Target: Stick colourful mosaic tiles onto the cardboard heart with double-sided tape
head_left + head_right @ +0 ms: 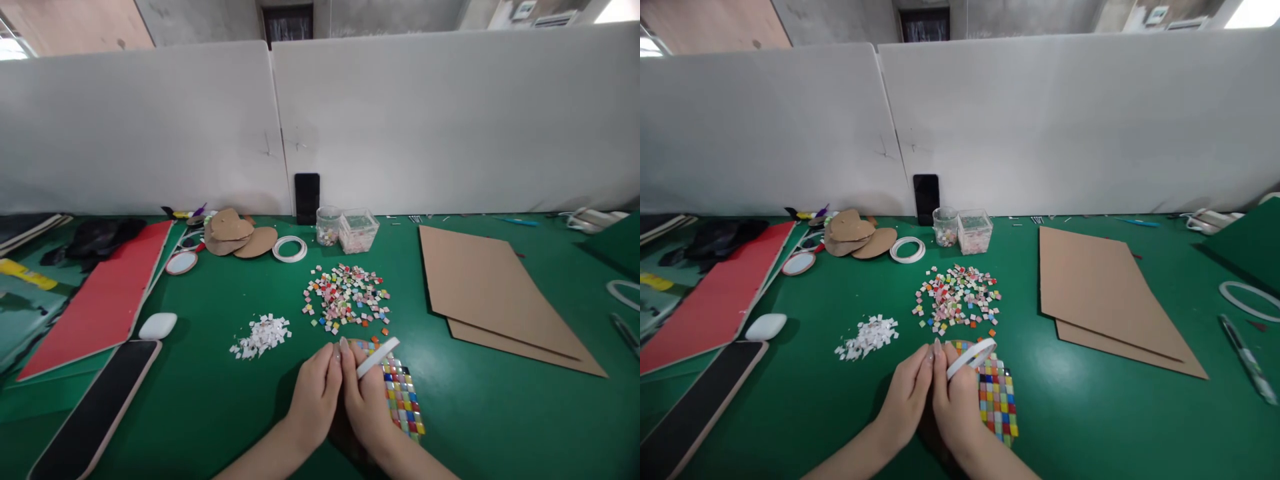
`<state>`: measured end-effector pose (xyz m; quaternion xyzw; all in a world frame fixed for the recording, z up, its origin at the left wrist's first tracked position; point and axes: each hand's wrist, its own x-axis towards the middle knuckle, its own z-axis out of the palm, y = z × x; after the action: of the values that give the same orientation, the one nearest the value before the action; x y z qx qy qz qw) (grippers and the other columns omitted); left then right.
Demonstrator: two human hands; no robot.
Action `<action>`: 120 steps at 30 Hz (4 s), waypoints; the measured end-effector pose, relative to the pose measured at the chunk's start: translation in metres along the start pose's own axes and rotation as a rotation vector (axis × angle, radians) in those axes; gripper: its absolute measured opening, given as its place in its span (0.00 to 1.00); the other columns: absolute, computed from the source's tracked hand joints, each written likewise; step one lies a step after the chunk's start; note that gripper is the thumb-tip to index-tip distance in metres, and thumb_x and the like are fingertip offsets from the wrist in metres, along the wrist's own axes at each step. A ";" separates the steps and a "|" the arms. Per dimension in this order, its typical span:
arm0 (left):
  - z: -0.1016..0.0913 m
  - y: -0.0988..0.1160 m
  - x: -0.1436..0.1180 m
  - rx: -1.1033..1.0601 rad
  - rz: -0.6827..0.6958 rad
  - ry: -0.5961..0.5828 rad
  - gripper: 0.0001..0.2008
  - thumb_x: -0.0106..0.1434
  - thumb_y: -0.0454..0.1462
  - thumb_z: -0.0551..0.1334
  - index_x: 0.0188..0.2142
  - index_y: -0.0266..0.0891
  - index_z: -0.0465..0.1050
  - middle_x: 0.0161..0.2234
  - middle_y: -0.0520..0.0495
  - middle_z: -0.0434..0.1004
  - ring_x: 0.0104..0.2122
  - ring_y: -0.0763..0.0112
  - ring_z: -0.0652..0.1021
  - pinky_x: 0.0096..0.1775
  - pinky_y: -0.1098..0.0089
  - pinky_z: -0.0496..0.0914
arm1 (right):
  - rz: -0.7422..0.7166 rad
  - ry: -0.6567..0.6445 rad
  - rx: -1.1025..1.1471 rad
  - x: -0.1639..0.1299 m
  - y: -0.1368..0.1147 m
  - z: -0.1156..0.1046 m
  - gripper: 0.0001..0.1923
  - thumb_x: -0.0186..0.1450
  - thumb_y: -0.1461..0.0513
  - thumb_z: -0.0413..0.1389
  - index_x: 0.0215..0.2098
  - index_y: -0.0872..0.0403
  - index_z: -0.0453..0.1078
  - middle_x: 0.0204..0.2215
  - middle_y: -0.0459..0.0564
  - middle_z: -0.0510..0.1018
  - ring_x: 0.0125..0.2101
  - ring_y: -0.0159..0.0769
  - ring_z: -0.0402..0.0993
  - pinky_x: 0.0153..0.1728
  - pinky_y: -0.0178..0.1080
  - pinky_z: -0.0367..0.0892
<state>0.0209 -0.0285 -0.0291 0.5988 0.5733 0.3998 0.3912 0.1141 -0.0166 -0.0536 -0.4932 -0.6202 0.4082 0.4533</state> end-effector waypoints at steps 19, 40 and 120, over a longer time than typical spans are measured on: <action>-0.007 0.003 -0.004 -0.028 0.072 0.019 0.16 0.66 0.37 0.45 0.36 0.40 0.70 0.34 0.46 0.76 0.33 0.68 0.75 0.37 0.71 0.68 | -0.005 -0.062 0.075 0.000 -0.010 -0.005 0.16 0.67 0.57 0.43 0.25 0.53 0.64 0.20 0.44 0.66 0.24 0.32 0.64 0.28 0.34 0.62; -0.008 0.000 -0.004 0.144 0.084 -0.034 0.13 0.66 0.35 0.44 0.33 0.40 0.65 0.27 0.50 0.70 0.24 0.73 0.69 0.29 0.74 0.63 | 0.049 -0.092 0.122 0.000 -0.006 -0.002 0.15 0.67 0.57 0.42 0.26 0.52 0.60 0.21 0.43 0.62 0.24 0.31 0.60 0.29 0.34 0.59; -0.007 0.001 0.003 -0.054 -0.132 -0.043 0.17 0.65 0.40 0.45 0.26 0.37 0.65 0.24 0.49 0.71 0.25 0.72 0.69 0.28 0.74 0.62 | 0.115 -0.057 0.049 -0.001 -0.003 0.000 0.16 0.66 0.54 0.44 0.25 0.51 0.63 0.20 0.44 0.68 0.23 0.33 0.63 0.27 0.35 0.62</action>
<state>0.0152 -0.0251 -0.0258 0.5574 0.5919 0.3756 0.4448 0.1140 -0.0184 -0.0510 -0.5047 -0.5935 0.4625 0.4232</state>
